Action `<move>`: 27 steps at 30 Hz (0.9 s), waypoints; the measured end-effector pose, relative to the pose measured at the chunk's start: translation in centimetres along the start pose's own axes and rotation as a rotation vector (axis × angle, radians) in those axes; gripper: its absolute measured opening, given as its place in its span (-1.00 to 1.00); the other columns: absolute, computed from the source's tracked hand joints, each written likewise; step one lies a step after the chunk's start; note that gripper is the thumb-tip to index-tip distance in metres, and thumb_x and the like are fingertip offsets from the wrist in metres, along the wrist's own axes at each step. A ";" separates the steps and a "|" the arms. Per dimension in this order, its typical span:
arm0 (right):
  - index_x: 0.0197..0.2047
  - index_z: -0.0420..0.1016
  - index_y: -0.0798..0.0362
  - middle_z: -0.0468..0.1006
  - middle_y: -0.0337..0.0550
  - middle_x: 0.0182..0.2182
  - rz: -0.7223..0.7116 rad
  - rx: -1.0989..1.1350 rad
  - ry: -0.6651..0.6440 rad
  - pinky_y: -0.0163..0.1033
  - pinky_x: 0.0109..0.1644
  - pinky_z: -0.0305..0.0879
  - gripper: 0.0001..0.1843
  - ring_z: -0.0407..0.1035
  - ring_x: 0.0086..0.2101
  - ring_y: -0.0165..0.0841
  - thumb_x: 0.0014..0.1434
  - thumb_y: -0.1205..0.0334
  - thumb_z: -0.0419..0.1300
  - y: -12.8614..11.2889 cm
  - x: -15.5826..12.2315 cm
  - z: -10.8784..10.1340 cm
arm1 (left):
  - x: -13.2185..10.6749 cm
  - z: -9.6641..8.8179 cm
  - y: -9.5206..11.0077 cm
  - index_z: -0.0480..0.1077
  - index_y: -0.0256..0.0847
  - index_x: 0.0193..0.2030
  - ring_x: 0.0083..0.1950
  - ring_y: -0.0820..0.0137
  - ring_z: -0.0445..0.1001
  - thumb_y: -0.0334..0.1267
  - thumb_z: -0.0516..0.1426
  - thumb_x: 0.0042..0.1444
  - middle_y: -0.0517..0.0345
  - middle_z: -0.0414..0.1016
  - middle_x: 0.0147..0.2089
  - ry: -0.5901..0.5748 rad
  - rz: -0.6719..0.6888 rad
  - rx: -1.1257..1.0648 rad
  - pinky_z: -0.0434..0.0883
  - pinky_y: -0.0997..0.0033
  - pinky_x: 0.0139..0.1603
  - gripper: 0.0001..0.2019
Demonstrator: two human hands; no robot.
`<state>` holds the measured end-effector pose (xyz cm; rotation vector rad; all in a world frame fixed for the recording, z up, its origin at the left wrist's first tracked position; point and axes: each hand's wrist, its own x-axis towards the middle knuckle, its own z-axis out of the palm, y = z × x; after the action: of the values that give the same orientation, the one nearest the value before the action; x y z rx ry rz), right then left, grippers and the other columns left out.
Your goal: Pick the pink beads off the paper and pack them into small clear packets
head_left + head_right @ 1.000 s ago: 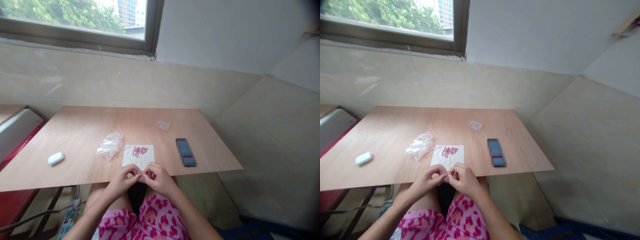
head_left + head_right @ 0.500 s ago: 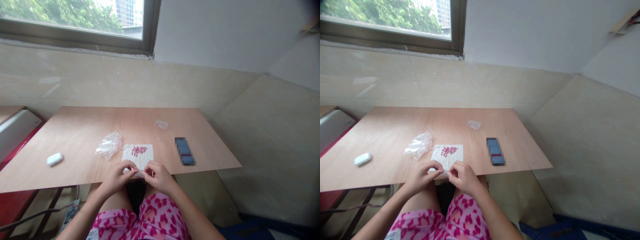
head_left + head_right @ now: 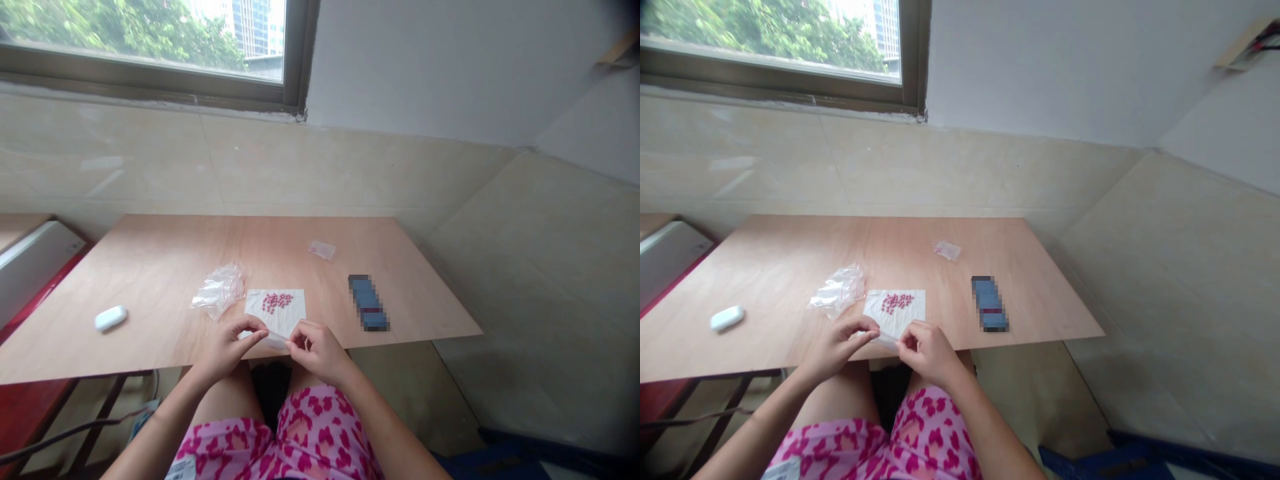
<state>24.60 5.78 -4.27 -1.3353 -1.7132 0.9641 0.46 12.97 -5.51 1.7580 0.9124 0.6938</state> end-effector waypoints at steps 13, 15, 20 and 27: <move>-0.14 0.53 0.04 0.54 -0.24 -0.29 0.129 0.264 0.030 -0.32 -0.29 0.31 -0.87 0.38 -0.39 -0.42 0.24 0.22 0.31 1.0 -0.4 1.9 | -0.8 2.4 -0.3 0.40 -0.22 -0.19 -0.34 0.36 0.53 -0.02 0.25 0.30 0.17 0.54 -0.39 -0.009 -0.159 -0.484 0.46 0.33 -0.22 -0.71; -0.10 0.56 0.04 0.57 -0.21 -0.29 0.174 0.374 -0.007 -0.31 -0.26 0.35 -0.79 0.42 -0.37 -0.40 0.27 0.11 0.31 1.5 -0.3 2.8 | -0.8 2.8 -0.3 0.38 -0.21 -0.21 -0.35 0.37 0.52 -0.01 0.27 0.28 0.18 0.52 -0.40 -0.001 -0.149 -0.489 0.44 0.35 -0.23 -0.70; -0.22 0.49 0.06 0.59 -0.19 -0.40 0.238 0.546 0.101 -0.35 -0.48 0.31 -0.63 0.41 -0.50 -0.41 0.19 -0.08 0.39 2.5 1.9 2.3 | -0.4 2.0 -0.2 0.40 -0.19 -0.22 -0.21 0.33 0.50 -0.02 0.31 0.21 0.11 0.50 -0.23 0.197 -0.009 -0.231 0.43 0.35 -0.18 -0.70; -0.15 0.38 -0.04 0.62 -0.20 -0.29 0.196 0.586 0.611 -0.29 -0.38 0.54 -0.56 0.57 -0.34 -0.31 0.00 0.05 0.46 4.5 12.3 -7.0 | -0.2 0.0 -0.2 0.43 -0.19 -0.15 -0.20 0.29 0.51 -0.04 0.17 0.32 0.06 0.53 -0.17 0.332 -0.052 -0.034 0.44 0.30 -0.18 -0.76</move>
<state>30.48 19.42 -3.87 -1.2315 -0.7719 0.9372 0.28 12.87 -5.70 1.6095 1.1576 0.9801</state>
